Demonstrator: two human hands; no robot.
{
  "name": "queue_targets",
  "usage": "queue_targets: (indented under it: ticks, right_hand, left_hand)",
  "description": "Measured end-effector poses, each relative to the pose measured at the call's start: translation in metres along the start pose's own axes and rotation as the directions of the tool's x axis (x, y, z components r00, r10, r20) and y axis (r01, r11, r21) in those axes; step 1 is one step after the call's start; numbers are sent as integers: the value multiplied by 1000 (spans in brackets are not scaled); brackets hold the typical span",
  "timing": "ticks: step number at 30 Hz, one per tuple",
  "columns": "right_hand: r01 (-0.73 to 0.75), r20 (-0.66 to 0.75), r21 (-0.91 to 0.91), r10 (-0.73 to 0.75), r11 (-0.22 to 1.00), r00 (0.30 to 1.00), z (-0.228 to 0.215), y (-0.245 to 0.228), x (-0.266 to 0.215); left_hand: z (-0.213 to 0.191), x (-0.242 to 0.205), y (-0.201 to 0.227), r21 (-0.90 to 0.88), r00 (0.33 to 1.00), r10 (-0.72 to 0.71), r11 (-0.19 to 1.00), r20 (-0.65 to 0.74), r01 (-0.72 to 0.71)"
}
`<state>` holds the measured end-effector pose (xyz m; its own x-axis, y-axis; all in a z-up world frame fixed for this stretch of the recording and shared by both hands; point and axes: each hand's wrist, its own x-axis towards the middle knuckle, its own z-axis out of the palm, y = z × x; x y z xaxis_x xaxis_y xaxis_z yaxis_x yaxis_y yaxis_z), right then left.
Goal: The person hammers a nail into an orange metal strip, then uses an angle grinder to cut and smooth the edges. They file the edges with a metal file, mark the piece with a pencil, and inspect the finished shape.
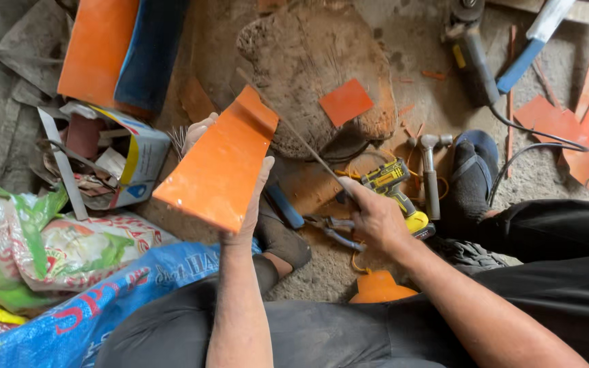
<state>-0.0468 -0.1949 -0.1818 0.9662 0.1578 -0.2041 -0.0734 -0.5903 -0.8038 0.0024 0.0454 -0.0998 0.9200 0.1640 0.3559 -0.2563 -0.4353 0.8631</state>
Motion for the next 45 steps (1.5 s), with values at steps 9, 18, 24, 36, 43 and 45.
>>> queue_targets:
  ticks: [9,18,24,36,43,45]
  right_hand:
    - [-75,33,15,75,997,997,6,0,24]
    - [132,84,-174,-119,976,989,-12,-19,42]
    - [277,148,-307,-242,911,959,0,-13,70]
    - [342,135,-242,-317,908,939,7,-2,68]
    - [147,155,-278,-107,949,982,3,-9,83]
    - [158,157,-241,-122,958,980,1,-10,75]
  left_hand:
    - [3,-11,-51,16,986,-141,990,-90,143]
    - [14,-10,-65,-207,969,-184,967,-164,149]
    - [13,-9,-64,109,976,-116,984,-186,137]
    - [9,-15,-70,18,969,-209,977,-133,213]
    - [10,-8,-72,152,992,-35,987,-123,53]
    - [10,-15,-70,83,981,-125,987,-151,139]
